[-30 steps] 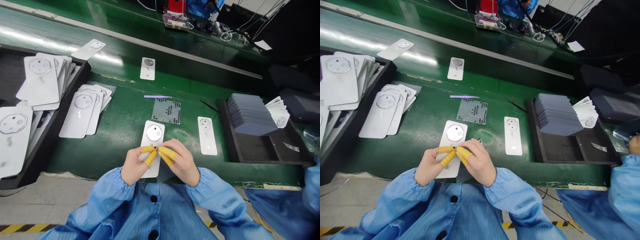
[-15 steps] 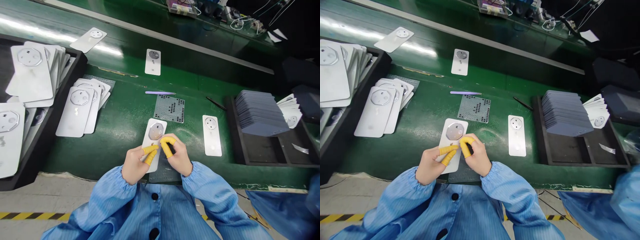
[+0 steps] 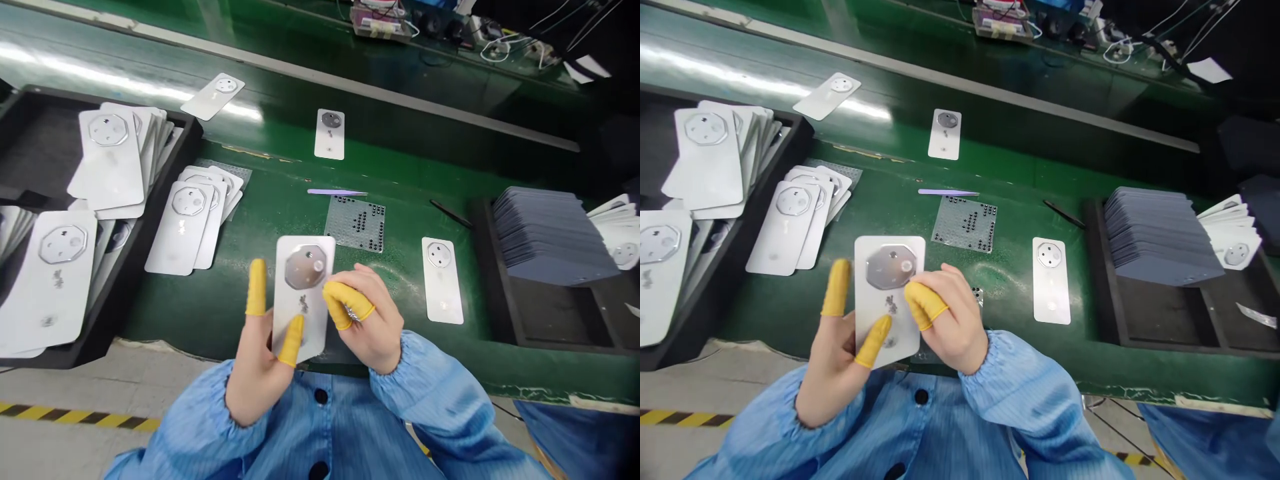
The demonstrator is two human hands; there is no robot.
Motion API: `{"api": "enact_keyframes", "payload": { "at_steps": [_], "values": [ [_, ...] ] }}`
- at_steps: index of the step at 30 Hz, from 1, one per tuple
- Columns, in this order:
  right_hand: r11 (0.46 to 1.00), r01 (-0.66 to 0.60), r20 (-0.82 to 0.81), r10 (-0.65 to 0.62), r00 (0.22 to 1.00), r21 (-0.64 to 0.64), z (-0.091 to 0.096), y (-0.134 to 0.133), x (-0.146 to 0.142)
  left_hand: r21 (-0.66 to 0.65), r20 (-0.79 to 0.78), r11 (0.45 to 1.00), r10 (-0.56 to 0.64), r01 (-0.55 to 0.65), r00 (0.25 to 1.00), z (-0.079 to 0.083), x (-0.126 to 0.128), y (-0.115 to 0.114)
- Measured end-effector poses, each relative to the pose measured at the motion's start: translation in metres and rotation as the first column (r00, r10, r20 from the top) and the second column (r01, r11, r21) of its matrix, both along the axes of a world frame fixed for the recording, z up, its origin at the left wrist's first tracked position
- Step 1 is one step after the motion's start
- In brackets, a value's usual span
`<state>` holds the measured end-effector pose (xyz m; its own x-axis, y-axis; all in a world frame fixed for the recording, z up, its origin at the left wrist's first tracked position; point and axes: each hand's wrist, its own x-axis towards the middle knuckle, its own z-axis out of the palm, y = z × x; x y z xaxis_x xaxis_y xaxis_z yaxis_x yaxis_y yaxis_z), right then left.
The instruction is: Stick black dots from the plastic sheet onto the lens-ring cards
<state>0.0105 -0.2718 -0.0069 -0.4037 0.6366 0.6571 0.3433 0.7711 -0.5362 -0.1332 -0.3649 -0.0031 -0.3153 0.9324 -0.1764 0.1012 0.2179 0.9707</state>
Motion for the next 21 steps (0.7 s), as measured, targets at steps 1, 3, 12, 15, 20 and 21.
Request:
{"api": "enact_keyframes", "payload": {
  "at_steps": [1, 3, 12, 15, 20, 21],
  "values": [
    [1.000, -0.014, 0.011, 0.014, 1.000, 0.004, 0.001, -0.001, -0.002, 0.029, 0.032, 1.000, -0.012, 0.011, 0.999, 0.001, 0.007, -0.003],
    [0.999, -0.033, 0.042, 0.032, 0.999, 0.014, 0.003, -0.002, -0.002, 0.075, 0.050, 0.997, -0.013, 0.010, 0.999, 0.001, 0.017, -0.006],
    [0.996, -0.088, 0.232, 0.084, 0.969, 0.005, 0.012, -0.014, 0.015, 0.145, 0.074, 0.989, -0.024, 0.013, 0.997, -0.003, 0.026, -0.007],
    [0.997, -0.075, 0.231, 0.066, 0.971, 0.029, 0.012, -0.011, 0.014, 0.144, 0.028, 0.989, -0.037, 0.033, 0.999, -0.006, 0.028, -0.007],
    [0.996, -0.091, 0.187, 0.087, 0.978, 0.012, 0.009, -0.009, 0.015, 0.186, 0.018, 0.980, -0.079, 0.074, 0.997, -0.007, 0.030, -0.006],
    [0.995, -0.104, 0.165, 0.102, 0.981, 0.008, 0.008, -0.009, 0.016, 0.195, 0.027, 0.978, -0.074, 0.067, 0.997, -0.007, 0.030, -0.006]
  ]
}}
